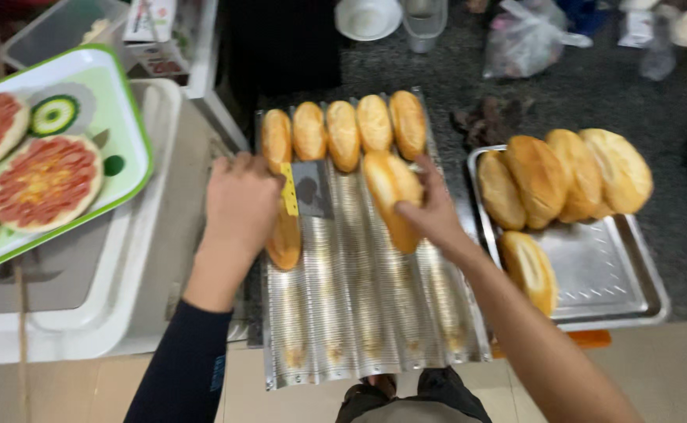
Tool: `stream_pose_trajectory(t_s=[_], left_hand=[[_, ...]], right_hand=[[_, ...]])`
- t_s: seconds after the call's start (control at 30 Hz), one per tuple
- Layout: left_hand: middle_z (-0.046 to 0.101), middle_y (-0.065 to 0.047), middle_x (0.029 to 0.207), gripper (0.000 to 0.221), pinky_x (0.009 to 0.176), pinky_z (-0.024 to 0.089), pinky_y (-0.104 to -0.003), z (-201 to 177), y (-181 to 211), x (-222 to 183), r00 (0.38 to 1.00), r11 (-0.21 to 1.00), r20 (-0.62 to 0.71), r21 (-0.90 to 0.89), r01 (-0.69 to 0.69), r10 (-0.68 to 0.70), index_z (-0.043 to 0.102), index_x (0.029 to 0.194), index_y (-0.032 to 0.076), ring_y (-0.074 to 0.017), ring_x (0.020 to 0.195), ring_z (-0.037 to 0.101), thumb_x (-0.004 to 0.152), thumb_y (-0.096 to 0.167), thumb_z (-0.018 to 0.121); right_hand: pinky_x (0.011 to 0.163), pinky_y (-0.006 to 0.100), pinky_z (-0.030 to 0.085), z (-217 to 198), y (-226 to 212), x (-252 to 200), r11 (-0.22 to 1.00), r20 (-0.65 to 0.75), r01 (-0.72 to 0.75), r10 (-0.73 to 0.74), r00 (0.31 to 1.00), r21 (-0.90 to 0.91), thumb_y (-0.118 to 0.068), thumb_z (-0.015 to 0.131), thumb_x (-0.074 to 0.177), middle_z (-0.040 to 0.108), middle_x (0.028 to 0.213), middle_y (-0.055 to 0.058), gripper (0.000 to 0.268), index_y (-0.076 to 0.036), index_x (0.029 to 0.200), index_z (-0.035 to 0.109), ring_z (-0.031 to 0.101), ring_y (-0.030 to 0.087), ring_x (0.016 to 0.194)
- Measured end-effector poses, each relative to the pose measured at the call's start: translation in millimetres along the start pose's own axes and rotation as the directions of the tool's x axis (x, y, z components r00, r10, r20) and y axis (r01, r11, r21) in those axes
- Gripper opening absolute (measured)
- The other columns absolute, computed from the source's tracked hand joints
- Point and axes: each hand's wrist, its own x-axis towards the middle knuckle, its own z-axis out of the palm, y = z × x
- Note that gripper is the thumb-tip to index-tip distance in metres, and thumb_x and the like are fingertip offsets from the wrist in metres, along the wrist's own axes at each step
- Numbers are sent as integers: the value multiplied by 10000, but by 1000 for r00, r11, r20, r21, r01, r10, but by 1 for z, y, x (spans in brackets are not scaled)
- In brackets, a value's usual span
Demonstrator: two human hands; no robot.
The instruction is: The person unloads a tray of bread from a proofer and places the bread onto another tray using a scraper.
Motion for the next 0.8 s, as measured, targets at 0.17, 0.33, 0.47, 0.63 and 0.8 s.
stream_pose_trajectory(t_s=[0.17,0.33,0.47,0.63,0.8], left_hand=[[666,-51,906,307,790,431,-427,-38,59,20,983,945,-176,-313,-98,44,811,1036,152,-255,956,615,735,212,803],[660,-66,929,370,795,421,-439,-49,141,52,956,852,-271,-470,-232,111,806,1091,129,-270,967,611,732,217,817],[653,-77,924,373,804,426,-419,-57,194,69,952,824,-261,-495,-275,161,803,1119,132,-267,955,605,753,209,809],[650,-76,883,362,795,423,-413,-63,225,71,967,863,-189,-446,-239,170,804,1119,141,-262,949,612,765,219,801],[659,-70,865,346,790,444,-418,-60,228,52,989,898,-99,-417,-141,109,805,1101,146,-265,946,624,764,226,802]], right_hand=[[1141,376,387,-147,-20,-61,999,-161,40,-41,986,-13,-84,648,784,448,1526,196,920,-56,1626,277,474,288,1388],[1131,374,403,-261,-1,-128,987,-329,-75,25,944,-139,-84,640,775,460,1531,198,898,-65,1603,293,491,272,1388],[1057,391,478,-291,50,-150,925,-411,-316,210,887,-209,-132,665,802,540,1459,189,848,-79,1584,342,590,291,1276],[1043,376,471,-270,113,-143,956,-319,-273,227,920,-108,-190,703,786,560,1408,193,849,-54,1544,345,593,297,1258],[1092,361,440,-268,126,-141,924,-214,-334,293,932,-186,-336,711,849,576,1431,209,824,-15,1532,379,578,294,1316]])
